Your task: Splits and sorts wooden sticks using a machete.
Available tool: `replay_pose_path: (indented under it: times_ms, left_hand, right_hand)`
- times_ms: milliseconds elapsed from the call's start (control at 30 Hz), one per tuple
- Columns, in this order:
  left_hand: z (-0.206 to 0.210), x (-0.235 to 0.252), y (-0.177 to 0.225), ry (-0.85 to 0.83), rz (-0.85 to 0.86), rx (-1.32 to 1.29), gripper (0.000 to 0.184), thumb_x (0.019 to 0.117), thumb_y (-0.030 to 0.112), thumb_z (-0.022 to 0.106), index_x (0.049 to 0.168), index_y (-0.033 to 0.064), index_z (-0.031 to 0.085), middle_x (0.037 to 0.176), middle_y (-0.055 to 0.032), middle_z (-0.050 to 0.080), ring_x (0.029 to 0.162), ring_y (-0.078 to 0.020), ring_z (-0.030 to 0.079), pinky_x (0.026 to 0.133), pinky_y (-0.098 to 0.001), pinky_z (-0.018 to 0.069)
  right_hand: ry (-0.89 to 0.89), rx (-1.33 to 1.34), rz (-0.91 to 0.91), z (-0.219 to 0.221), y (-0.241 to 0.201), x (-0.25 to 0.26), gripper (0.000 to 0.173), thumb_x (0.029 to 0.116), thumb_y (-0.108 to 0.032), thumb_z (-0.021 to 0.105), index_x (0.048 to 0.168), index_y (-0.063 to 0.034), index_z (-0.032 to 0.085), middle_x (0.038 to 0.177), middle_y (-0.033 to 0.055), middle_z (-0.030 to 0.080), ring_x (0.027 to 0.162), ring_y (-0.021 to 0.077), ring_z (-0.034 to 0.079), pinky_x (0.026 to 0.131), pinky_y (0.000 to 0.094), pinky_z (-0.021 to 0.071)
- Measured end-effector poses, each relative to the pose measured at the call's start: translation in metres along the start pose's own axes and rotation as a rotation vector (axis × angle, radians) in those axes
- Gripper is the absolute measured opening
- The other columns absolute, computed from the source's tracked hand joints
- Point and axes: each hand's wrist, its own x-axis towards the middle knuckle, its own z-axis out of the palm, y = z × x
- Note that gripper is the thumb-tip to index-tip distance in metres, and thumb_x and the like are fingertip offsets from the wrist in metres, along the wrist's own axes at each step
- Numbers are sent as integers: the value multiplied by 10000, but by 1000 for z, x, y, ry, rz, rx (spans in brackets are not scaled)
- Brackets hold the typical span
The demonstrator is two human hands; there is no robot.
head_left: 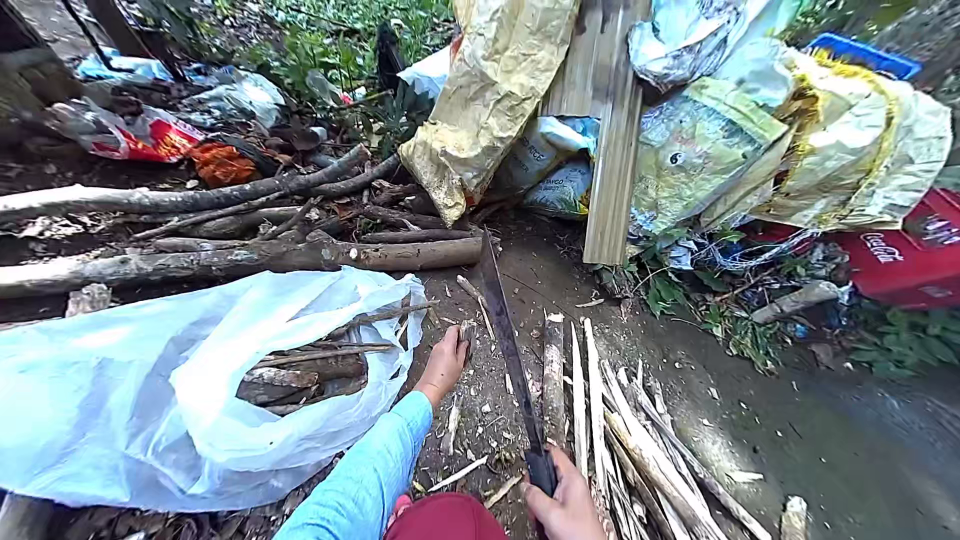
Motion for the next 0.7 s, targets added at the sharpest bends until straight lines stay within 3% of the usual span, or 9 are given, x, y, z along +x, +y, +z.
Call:
replay_pose_path:
  times_ms: [133, 367, 533, 700]
  left_hand:
    - [1, -1, 1, -3, 11, -2, 383, 1082, 94, 476, 1407, -105, 510, 1313, -302, 633, 1250, -387, 633, 1124, -473, 457]
    - [13, 0, -9, -40, 51, 0, 366, 1061, 88, 525, 1352, -131, 556, 1276, -308, 650, 1223, -392, 647, 1115, -465, 466]
    - [13, 6, -6, -102, 52, 12, 345, 1077, 105, 501, 1328, -121, 572, 1254, -295, 661, 1206, -378, 655, 1106, -470, 469]
    - [13, 12, 0, -142, 74, 9, 323, 1077, 100, 500, 1296, -122, 585, 1240, -291, 663, 1198, -373, 656, 1100, -465, 470]
  right_hand:
    - [21, -83, -28, 14, -3, -1, 459, 792, -23, 693, 1217, 90, 559, 790, 134, 621, 614, 212, 619, 609, 417, 550]
    - [-53, -208, 87, 9, 6, 12, 478, 818, -26, 686, 1263, 87, 551, 828, 173, 645, 648, 261, 647, 657, 467, 563]
    - [-28, -132, 53, 9, 9, 5, 360, 829, -35, 678, 1155, 73, 572, 767, 122, 622, 611, 211, 623, 627, 419, 555]
    - [29, -160, -4, 16, 19, 4, 417, 833, -54, 678, 1199, 116, 570, 784, 161, 637, 626, 238, 638, 640, 447, 559]
